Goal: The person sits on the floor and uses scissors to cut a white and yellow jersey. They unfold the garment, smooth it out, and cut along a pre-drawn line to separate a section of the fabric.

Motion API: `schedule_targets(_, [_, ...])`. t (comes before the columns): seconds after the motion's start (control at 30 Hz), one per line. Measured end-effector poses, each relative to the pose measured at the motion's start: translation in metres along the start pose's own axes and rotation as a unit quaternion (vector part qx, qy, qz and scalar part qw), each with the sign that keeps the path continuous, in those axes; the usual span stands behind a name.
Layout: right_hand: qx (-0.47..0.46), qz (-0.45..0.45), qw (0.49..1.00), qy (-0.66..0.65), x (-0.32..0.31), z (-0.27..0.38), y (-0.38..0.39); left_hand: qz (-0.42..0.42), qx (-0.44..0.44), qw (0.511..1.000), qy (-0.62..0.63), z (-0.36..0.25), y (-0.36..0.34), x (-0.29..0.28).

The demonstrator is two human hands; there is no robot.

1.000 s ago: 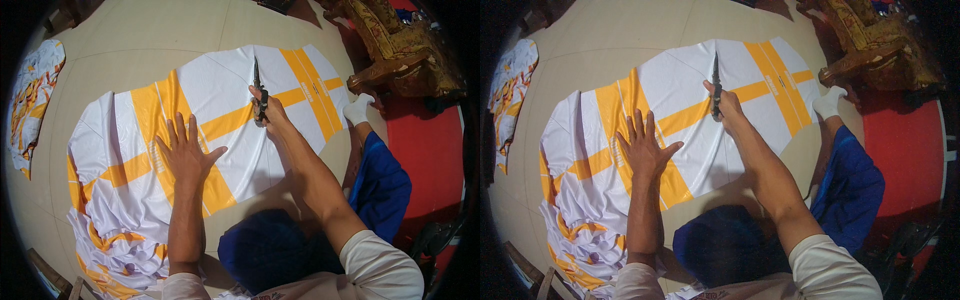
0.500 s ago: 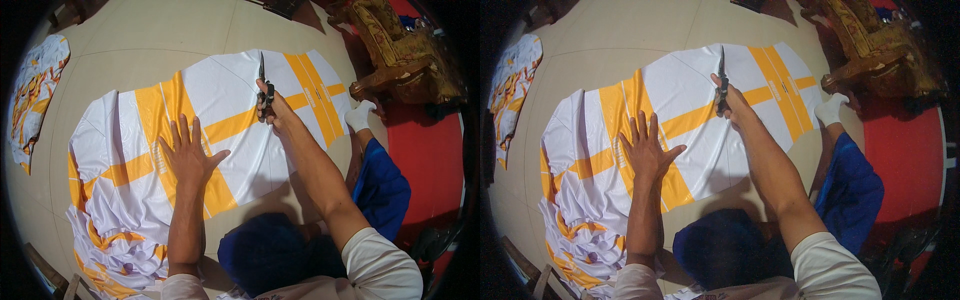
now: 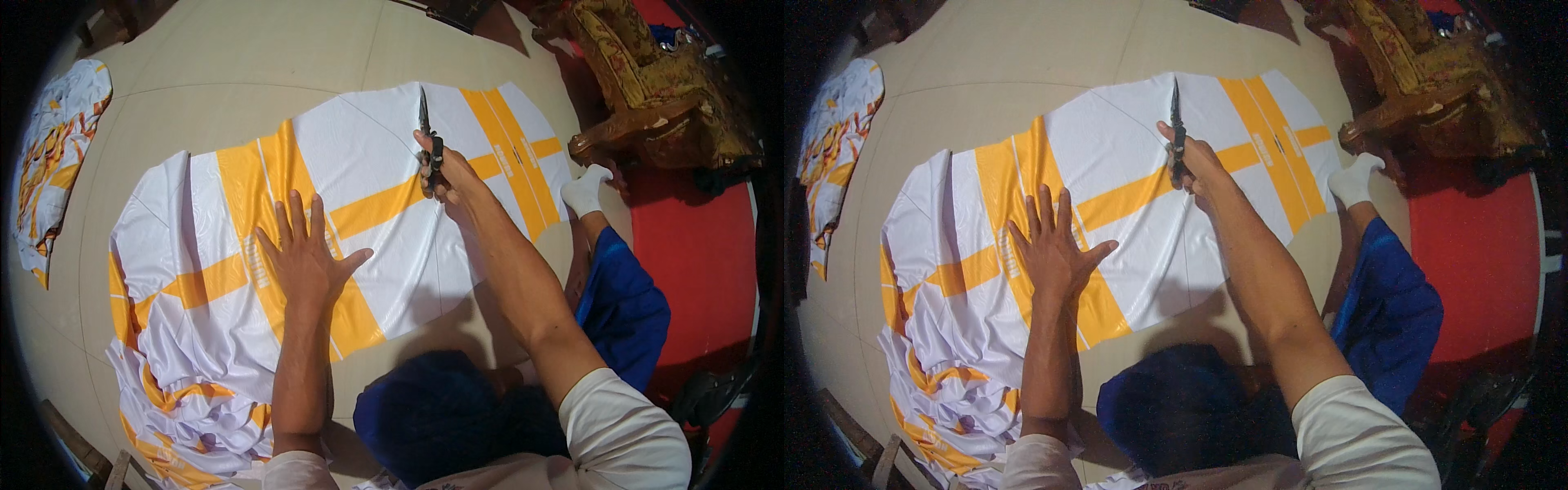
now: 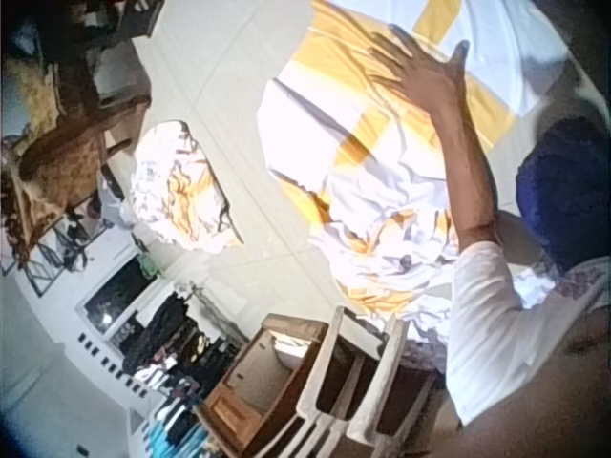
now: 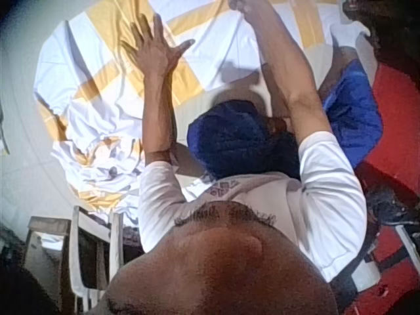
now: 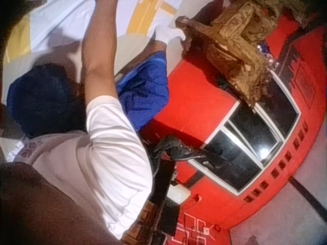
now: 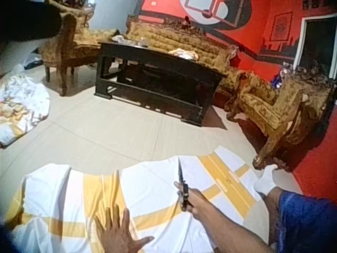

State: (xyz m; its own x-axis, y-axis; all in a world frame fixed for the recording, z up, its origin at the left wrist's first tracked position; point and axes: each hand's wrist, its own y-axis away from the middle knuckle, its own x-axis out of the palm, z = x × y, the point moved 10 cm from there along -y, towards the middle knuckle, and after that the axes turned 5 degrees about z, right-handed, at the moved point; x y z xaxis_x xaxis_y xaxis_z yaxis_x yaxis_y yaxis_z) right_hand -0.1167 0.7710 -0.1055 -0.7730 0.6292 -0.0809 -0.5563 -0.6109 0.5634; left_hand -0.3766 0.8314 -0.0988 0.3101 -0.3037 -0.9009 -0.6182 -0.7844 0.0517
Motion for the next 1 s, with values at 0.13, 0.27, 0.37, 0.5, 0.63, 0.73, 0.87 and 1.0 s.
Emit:
schedule_targets(0.13, [0.038,0.052,0.998,-0.004,0.002,0.0,-0.014,0.018,-0.021,1.0,-0.015,0.002,-0.001,0.001])
schedule_targets(0.27, [0.034,0.035,0.999,0.012,-0.004,0.006,-0.027,0.016,-0.021,1.0,-0.009,0.001,-0.001,0.002])
schedule_targets(0.37, [0.031,0.043,0.999,0.002,-0.004,0.008,-0.032,0.019,-0.023,0.999,-0.011,0.001,-0.001,0.001])
schedule_targets(0.5, [-0.024,0.025,0.999,0.008,-0.006,0.015,-0.035,0.018,-0.024,0.999,-0.016,0.0,-0.001,0.0])
schedule_targets(0.63, [-0.052,-0.003,0.998,0.018,-0.013,0.019,-0.039,0.009,-0.02,1.0,-0.016,0.001,-0.001,0.001])
schedule_targets(0.73, [-0.031,0.013,0.999,0.036,-0.011,0.016,-0.041,0.017,-0.02,1.0,-0.016,0.002,-0.001,0.001])
schedule_targets(0.87, [0.0,0.035,0.999,0.031,-0.01,0.017,-0.046,0.028,-0.028,0.999,-0.019,0.002,-0.001,0.002])
schedule_targets(1.0, [0.005,0.058,0.997,0.047,-0.011,0.022,-0.054,0.018,-0.024,1.0,-0.01,0.002,-0.001,0.001])
